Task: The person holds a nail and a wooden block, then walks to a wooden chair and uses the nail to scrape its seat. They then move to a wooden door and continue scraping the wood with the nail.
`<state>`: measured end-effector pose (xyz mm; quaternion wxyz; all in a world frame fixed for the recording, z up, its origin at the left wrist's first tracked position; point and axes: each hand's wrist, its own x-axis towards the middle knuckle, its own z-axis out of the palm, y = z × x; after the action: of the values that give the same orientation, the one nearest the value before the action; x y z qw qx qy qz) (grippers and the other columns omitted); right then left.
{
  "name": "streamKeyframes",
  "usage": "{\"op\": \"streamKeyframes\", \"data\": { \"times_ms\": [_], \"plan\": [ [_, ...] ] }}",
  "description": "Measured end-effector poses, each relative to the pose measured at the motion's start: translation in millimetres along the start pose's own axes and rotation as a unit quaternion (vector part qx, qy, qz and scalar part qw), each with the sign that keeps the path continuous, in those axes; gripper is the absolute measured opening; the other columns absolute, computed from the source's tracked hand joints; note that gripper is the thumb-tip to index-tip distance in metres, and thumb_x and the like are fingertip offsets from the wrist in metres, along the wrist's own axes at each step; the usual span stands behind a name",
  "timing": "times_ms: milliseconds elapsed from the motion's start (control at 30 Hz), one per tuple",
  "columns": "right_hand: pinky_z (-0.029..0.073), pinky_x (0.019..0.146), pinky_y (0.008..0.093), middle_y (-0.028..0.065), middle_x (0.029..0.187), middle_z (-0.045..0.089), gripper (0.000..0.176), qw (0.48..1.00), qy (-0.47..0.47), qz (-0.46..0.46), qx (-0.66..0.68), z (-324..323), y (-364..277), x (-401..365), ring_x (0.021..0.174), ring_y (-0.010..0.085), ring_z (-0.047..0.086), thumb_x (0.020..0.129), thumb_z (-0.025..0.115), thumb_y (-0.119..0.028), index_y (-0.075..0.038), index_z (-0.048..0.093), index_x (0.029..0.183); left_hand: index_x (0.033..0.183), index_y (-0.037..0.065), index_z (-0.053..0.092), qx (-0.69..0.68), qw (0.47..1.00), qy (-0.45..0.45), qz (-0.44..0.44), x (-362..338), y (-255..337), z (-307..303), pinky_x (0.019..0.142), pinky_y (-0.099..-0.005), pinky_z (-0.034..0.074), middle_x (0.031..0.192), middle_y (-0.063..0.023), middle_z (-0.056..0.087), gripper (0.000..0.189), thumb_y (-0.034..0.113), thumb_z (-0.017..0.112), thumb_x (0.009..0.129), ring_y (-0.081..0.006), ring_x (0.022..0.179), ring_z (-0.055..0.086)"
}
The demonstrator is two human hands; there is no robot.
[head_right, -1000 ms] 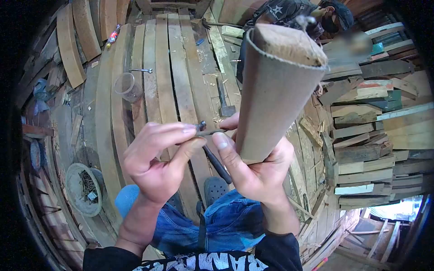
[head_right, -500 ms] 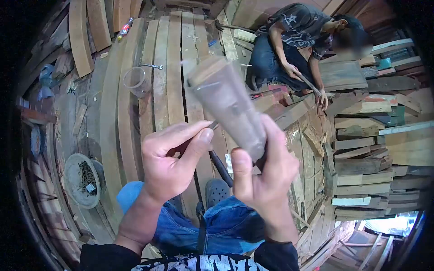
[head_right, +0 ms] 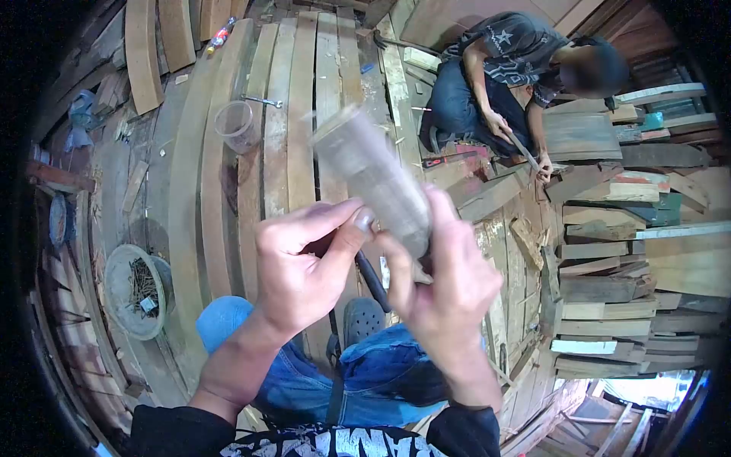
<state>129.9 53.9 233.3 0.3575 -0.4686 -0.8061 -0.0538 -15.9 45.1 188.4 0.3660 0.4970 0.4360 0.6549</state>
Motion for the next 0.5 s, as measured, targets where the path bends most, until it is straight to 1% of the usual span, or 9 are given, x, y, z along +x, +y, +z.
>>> {"op": "streamKeyframes", "data": {
  "times_ms": [33, 67, 100, 167, 233, 300, 367, 400, 500],
  "plan": [
    [0.047, 0.049, 0.0312, 0.0129, 0.084, 0.065, 0.05, 1.0, -0.022, -0.003, 0.014, 0, -4, -2, 0.058, 0.0202, 0.06, 0.082, 0.077, -0.021, 0.003, 0.059, 0.121, 0.096, -0.006, 0.07, -0.007, 1.0, 0.008, 0.013, 0, -1, 1, 0.05, -0.0292, 0.045, 0.073, -0.0158, 0.067, 0.014, 0.002, 0.07, 0.084, -0.0185, 0.054, 0.061],
    [0.048, 0.05, 0.0319, 0.0139, 0.086, 0.066, 0.05, 0.998, -0.05, 0.043, -0.001, -7, -9, 2, 0.062, 0.0209, 0.063, 0.082, 0.077, -0.021, 0.003, 0.059, 0.121, 0.096, -0.006, 0.07, -0.005, 1.0, 0.007, 0.012, 1, 1, 0, 0.05, -0.0292, 0.045, 0.073, -0.0158, 0.067, 0.014, 0.002, 0.07, 0.084, -0.0185, 0.054, 0.061],
    [0.049, 0.051, 0.032, 0.014, 0.085, 0.066, 0.051, 0.997, -0.037, 0.072, -0.013, -6, -3, 1, 0.062, 0.0205, 0.064, 0.081, 0.078, -0.022, 0.003, 0.059, 0.121, 0.096, -0.006, 0.07, 0.004, 1.0, -0.006, -0.014, 1, 7, -2, 0.051, -0.0291, 0.045, 0.074, -0.0162, 0.067, 0.014, 0.002, 0.07, 0.084, -0.0188, 0.055, 0.062],
    [0.05, 0.052, 0.032, 0.0138, 0.085, 0.065, 0.05, 1.0, 0.007, -0.009, -0.001, -2, 1, 1, 0.061, 0.0207, 0.064, 0.082, 0.077, -0.022, 0.002, 0.059, 0.121, 0.096, -0.006, 0.07, 0.009, 0.999, -0.018, -0.036, 2, 7, -2, 0.051, -0.029, 0.046, 0.075, -0.0166, 0.068, 0.014, 0.002, 0.07, 0.084, -0.019, 0.056, 0.062],
    [0.051, 0.053, 0.0322, 0.0141, 0.086, 0.066, 0.049, 0.999, -0.035, 0.012, 0.02, -2, -5, -1, 0.062, 0.021, 0.065, 0.082, 0.077, -0.022, 0.002, 0.059, 0.121, 0.095, -0.005, 0.071, 0.013, 1.0, 0.005, 0.02, 3, 1, -2, 0.051, -0.0285, 0.046, 0.075, -0.0169, 0.068, 0.014, 0.002, 0.07, 0.084, -0.0183, 0.056, 0.063],
    [0.05, 0.051, 0.0312, 0.0137, 0.087, 0.067, 0.05, 0.997, -0.039, 0.066, 0.0, -6, -3, 2, 0.06, 0.0208, 0.064, 0.081, 0.078, -0.021, 0.002, 0.059, 0.121, 0.095, -0.005, 0.071, 0.029, 0.999, -0.004, -0.015, 0, 3, -3, 0.051, -0.0285, 0.046, 0.074, -0.0167, 0.068, 0.013, 0.002, 0.069, 0.084, -0.0184, 0.056, 0.063],
    [0.051, 0.052, 0.0317, 0.0147, 0.09, 0.067, 0.049, 0.998, -0.043, 0.05, 0.022, -7, -9, -1, 0.062, 0.0229, 0.065, 0.082, 0.077, -0.019, 0.003, 0.058, 0.121, 0.095, -0.004, 0.071, 0.026, 1.0, -0.008, -0.013, 0, 4, -2, 0.051, -0.0288, 0.046, 0.074, -0.016, 0.068, 0.013, 0.002, 0.069, 0.084, -0.0183, 0.056, 0.063],
    [0.051, 0.053, 0.0318, 0.0157, 0.09, 0.068, 0.049, 0.994, -0.085, 0.075, 0.001, -10, -13, 1, 0.063, 0.0231, 0.066, 0.081, 0.077, -0.019, 0.003, 0.058, 0.121, 0.095, -0.004, 0.071, 0.025, 1.0, -0.008, -0.011, 2, 4, -1, 0.051, -0.0288, 0.046, 0.074, -0.016, 0.068, 0.013, 0.002, 0.069, 0.084, -0.0183, 0.056, 0.063],
    [0.051, 0.053, 0.0312, 0.0154, 0.088, 0.067, 0.05, 0.996, -0.028, 0.073, 0.034, -4, 1, -1, 0.063, 0.023, 0.066, 0.081, 0.078, -0.019, 0.003, 0.058, 0.121, 0.095, -0.004, 0.071, 0.028, 0.999, -0.01, -0.023, 2, 4, 0, 0.05, -0.0295, 0.044, 0.072, -0.015, 0.067, 0.012, 0.004, 0.07, 0.085, -0.0167, 0.054, 0.061]
  ]
}}
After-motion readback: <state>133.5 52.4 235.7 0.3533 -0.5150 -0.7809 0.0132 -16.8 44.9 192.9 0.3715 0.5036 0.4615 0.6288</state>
